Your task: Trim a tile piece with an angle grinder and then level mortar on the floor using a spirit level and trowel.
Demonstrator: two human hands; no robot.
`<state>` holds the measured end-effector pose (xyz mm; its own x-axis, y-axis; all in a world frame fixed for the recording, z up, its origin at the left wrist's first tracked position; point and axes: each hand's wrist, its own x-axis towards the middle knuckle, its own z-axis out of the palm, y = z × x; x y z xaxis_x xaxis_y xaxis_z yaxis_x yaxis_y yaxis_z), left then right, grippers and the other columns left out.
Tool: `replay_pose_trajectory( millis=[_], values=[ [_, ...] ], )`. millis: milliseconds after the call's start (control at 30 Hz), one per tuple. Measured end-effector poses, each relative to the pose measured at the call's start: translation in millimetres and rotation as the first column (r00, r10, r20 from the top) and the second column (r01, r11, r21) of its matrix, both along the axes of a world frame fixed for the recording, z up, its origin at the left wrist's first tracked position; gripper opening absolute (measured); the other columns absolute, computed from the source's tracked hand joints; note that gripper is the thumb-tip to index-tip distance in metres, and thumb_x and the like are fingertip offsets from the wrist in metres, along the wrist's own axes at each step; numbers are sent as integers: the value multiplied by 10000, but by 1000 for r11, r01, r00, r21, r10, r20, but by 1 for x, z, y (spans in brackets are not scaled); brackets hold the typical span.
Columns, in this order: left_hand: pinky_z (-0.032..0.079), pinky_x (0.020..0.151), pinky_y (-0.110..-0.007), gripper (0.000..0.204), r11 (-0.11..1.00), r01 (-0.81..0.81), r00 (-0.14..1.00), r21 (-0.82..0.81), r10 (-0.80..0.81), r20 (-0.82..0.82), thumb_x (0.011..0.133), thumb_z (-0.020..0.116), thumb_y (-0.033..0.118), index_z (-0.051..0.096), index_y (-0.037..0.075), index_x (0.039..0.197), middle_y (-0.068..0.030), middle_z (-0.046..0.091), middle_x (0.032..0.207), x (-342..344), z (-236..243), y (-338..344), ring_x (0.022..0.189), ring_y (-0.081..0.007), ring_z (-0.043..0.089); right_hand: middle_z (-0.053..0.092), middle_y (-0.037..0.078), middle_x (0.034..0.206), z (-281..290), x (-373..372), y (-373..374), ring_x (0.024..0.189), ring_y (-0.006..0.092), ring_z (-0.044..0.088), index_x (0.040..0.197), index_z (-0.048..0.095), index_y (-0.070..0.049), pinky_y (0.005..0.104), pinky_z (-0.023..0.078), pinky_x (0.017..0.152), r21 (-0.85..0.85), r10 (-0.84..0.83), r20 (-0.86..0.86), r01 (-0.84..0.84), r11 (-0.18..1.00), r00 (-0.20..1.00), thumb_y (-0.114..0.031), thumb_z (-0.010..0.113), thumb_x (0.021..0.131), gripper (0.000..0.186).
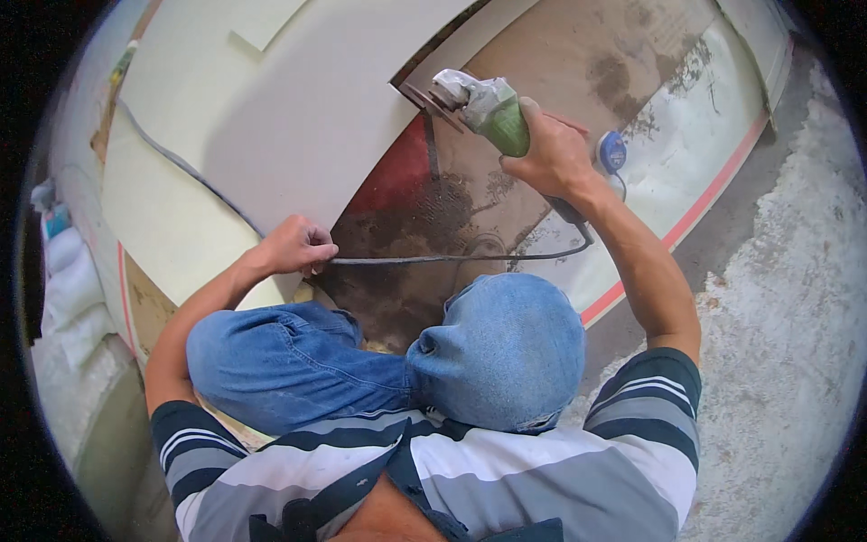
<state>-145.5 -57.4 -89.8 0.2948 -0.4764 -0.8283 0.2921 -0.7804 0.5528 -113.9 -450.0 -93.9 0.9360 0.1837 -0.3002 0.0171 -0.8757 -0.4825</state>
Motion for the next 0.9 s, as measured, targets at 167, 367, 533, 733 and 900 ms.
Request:
replay_pose_trajectory(
  millis=[167,367,533,733,900],
  values=[
    [493,464,-274,273,999,-16,999,45,18,-33,864,592,206,660,-32,748,-90,636,597,3,3,1,490,-145,619,623,236,901,-11,-3,-1,857,401,610,1159,436,-38,460,487,743,25,20,24,-20,999,1000,-250,699,645,615],
    [494,460,-267,283,998,-5,1000,57,6,-20,872,589,201,648,-36,727,-91,628,586,4,7,-3,494,-144,619,617,247,939,-17,-5,-1,898,402,605,1260,409,-28,457,479,778,98,10,-47,-5,995,999,-250,711,641,723],
    [494,455,-263,289,996,-36,998,77,40,-44,873,592,202,645,-36,717,-92,626,581,2,9,-3,487,-143,617,616,241,942,-24,-4,0,905,409,599,1260,411,-40,462,480,779,137,14,-42,-9,991,999,-247,711,643,716],
    [497,451,-268,290,991,-51,994,126,62,-91,873,590,205,648,-30,715,-97,631,585,3,5,-6,479,-148,617,612,231,965,-40,-6,-2,919,402,598,1274,412,-49,462,484,787,120,19,-28,-16,993,999,-246,711,637,730],
    [491,444,-265,296,989,-60,993,139,73,-89,876,590,211,648,-30,713,-96,633,586,6,12,-6,489,-151,626,612,231,976,-37,-4,2,925,400,597,1284,410,-51,460,486,795,120,15,-19,-12,993,1000,-241,714,631,746]
  ],
)
